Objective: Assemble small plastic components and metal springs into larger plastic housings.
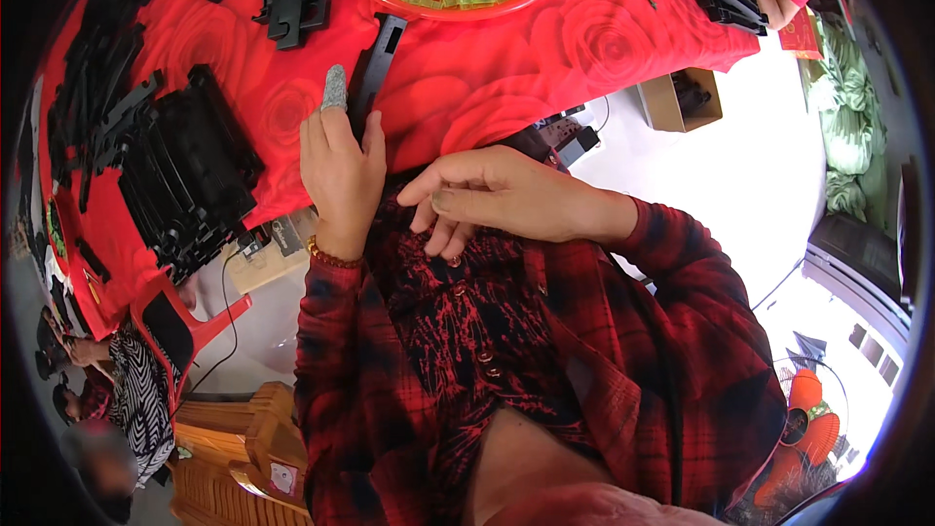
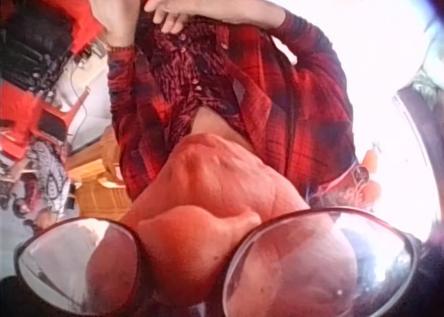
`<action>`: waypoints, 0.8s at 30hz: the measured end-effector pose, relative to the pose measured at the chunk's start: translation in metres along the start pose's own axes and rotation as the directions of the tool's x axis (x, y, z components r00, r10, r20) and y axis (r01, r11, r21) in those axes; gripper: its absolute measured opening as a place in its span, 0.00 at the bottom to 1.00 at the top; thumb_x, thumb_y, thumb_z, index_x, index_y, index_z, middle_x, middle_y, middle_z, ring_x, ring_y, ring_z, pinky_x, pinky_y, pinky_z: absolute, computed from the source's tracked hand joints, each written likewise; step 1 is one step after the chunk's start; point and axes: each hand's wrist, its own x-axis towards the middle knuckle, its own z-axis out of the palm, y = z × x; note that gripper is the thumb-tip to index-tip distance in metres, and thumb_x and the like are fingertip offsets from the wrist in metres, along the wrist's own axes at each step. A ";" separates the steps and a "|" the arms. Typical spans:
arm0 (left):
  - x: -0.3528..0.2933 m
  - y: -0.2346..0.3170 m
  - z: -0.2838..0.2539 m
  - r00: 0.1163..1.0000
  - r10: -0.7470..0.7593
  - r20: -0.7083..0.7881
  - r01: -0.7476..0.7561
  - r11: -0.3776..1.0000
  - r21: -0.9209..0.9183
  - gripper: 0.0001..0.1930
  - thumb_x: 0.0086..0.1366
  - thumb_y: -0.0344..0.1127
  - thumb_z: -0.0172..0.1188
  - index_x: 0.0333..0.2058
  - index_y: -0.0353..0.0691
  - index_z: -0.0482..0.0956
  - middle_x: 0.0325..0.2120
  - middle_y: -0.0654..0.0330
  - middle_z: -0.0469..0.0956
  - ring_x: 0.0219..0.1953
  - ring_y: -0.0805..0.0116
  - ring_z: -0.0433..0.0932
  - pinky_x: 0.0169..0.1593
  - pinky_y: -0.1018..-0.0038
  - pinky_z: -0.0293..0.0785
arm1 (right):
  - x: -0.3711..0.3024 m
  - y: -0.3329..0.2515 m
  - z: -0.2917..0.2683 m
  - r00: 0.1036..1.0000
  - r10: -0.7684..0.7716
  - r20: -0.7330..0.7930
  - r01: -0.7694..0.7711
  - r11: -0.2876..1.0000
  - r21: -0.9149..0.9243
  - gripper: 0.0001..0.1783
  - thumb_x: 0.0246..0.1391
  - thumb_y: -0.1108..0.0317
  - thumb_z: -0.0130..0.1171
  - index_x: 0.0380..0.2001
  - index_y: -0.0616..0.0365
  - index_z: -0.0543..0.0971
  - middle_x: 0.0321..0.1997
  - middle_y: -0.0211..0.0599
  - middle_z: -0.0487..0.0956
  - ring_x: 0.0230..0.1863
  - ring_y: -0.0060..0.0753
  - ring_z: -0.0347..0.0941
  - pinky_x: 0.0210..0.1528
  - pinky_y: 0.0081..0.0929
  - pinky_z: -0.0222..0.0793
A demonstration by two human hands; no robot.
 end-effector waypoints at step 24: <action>-0.012 -0.010 0.003 0.992 -0.121 0.039 0.120 0.992 0.038 0.17 0.58 0.34 0.68 0.43 0.33 0.75 0.35 0.47 0.77 0.40 0.44 0.76 0.43 0.56 0.73 | -0.049 -0.067 0.061 0.976 0.126 0.179 -0.186 0.910 0.371 0.21 0.71 0.56 0.47 0.43 0.68 0.75 0.39 0.44 0.82 0.41 0.32 0.82 0.44 0.30 0.80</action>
